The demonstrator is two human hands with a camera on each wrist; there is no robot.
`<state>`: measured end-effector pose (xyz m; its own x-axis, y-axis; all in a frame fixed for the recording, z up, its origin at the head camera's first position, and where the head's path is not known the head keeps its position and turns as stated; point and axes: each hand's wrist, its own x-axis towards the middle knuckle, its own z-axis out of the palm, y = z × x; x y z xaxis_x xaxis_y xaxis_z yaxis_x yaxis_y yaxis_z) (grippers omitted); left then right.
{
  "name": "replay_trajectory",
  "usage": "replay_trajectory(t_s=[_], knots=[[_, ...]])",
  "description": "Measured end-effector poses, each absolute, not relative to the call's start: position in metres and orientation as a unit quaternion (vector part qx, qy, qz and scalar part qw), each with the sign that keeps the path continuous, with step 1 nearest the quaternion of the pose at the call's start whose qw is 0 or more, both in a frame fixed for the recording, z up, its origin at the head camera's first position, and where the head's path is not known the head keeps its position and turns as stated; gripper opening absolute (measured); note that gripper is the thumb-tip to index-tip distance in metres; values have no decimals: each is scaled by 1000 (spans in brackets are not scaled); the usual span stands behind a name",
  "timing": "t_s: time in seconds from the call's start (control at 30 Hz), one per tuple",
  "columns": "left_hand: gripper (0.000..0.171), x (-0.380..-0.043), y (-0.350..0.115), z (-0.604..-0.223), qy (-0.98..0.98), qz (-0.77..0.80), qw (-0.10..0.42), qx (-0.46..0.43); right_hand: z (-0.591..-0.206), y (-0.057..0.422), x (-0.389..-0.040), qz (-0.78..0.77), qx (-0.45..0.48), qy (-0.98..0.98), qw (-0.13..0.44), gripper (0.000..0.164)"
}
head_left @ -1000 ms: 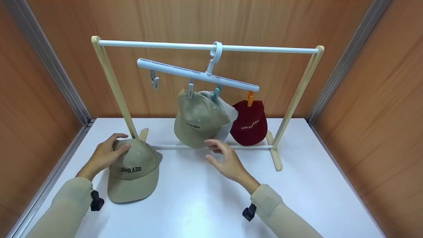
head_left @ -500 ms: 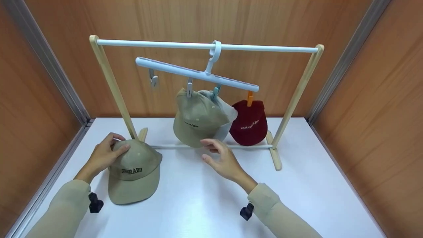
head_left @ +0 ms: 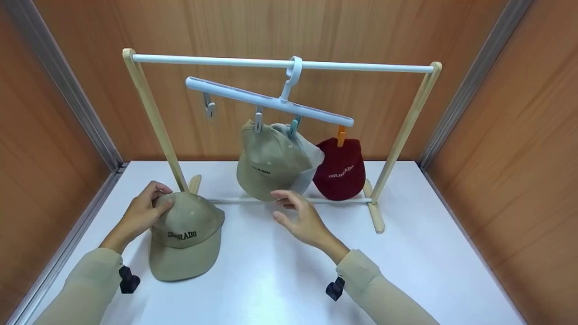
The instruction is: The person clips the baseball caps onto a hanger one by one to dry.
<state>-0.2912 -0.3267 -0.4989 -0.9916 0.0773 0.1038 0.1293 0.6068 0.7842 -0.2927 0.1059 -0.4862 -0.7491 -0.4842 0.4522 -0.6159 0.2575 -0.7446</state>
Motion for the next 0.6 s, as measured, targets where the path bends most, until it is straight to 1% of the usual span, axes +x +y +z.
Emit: replay_trajectory(t_s=[0.3,0.6], knots=[[33,-288,-321,-494,-889,-447,53,-85,-483,100,-293,509,352,-784,46,45],[31,-285,-304,-484,-884,-454,54,-101,-479,85,-295,501,359,-787,30,46]])
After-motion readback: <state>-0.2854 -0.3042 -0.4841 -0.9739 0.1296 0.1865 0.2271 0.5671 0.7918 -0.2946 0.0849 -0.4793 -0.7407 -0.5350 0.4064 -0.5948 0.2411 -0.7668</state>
